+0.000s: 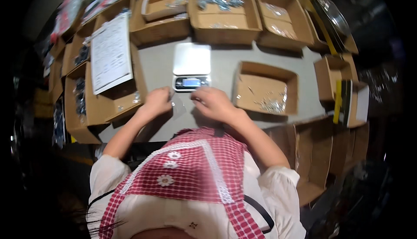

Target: The person sorts various metal hardware components into different plastic bags and cardboard boxes, occasionally checking a clipboard for instructions.

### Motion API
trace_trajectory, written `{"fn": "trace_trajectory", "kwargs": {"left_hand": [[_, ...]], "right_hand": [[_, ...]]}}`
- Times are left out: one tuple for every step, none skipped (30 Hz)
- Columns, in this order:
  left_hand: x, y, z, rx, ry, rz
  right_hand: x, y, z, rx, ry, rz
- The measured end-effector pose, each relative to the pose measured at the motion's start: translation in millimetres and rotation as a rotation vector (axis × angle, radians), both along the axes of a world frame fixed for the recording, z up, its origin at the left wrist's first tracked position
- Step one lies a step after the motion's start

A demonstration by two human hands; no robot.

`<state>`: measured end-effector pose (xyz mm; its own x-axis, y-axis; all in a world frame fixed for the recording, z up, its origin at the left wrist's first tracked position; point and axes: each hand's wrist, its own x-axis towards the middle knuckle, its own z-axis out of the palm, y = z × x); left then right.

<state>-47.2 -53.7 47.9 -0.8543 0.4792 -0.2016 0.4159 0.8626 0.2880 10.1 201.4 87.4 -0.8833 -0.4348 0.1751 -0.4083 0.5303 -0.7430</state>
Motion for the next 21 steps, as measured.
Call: {"fn": "trace_trajectory", "kwargs": {"left_hand": [[10.7,-1.1,4.1,0.101,-0.062,0.078],[22.4,3.1,24.4,0.184,-0.17,0.072],[36.5,7.6,39.5,0.333,-0.284,0.096],[49.4,12.5,48.3,0.48,-0.401,0.122],[55.7,18.7,49.0,0.563,-0.435,0.133],[61.8,24.2,48.2,0.646,-0.469,0.15],[66.1,30.8,48.2,0.73,-0.503,0.172],[68.0,37.3,52.0,0.738,-0.505,0.229],[69.4,43.8,56.8,0.747,-0.506,0.288],[71.1,50.0,59.7,0.755,-0.506,0.348],[75.0,56.0,62.3,0.827,-0.524,0.384],[79.0,61.1,61.4,0.857,-0.523,0.386],[82.7,66.0,60.0,0.887,-0.522,0.387],[84.5,70.2,58.9,0.915,-0.521,0.389],[85.0,76.1,60.7,0.91,-0.513,0.412],[85.0,83.0,64.8,0.905,-0.505,0.434],[84.8,88.7,67.4,0.9,-0.493,0.457],[85.2,93.4,67.2,0.913,-0.441,0.459],[85.6,97.7,66.7,0.926,-0.39,0.46],[85.7,101.4,66.9,0.937,-0.339,0.461],[84.7,104.1,67.4,0.949,-0.349,0.472]], "right_hand": [[6.0,-3.8,3.6,-0.11,0.052,-0.036],[10.5,-6.4,6.3,-0.219,0.109,-0.071],[12.7,-11.4,2.6,-0.241,0.176,-0.105],[14.5,-15.7,-2.6,-0.262,0.245,-0.14],[17.4,-8.9,-5.5,-0.277,0.189,-0.15],[21.6,-1.6,-7.0,-0.292,0.131,-0.16],[27.0,8.0,-5.8,-0.305,-0.056,-0.134],[30.1,15.1,-1.8,-0.319,-0.238,-0.099],[33.3,20.0,0.9,-0.339,-0.34,-0.156],[35.9,24.3,0.0,-0.348,-0.38,-0.167],[38.0,27.2,-0.2,-0.359,-0.419,-0.171],[39.7,29.9,-0.1,-0.371,-0.459,-0.174],[41.2,32.7,1.4,-0.39,-0.462,-0.149],[42.1,36.1,1.3,-0.401,-0.479,-0.147],[42.9,39.7,0.9,-0.411,-0.496,-0.145],[43.4,43.4,0.8,-0.422,-0.513,-0.144],[42.4,47.1,2.6,-0.459,-0.524,-0.121],[41.2,51.0,5.1,-0.497,-0.535,-0.098],[40.6,55.0,6.2,-0.534,-0.545,-0.076],[41.2,59.7,5.8,-0.529,-0.601,-0.011],[42.5,64.6,4.7,-0.523,-0.657,0.053]]}}
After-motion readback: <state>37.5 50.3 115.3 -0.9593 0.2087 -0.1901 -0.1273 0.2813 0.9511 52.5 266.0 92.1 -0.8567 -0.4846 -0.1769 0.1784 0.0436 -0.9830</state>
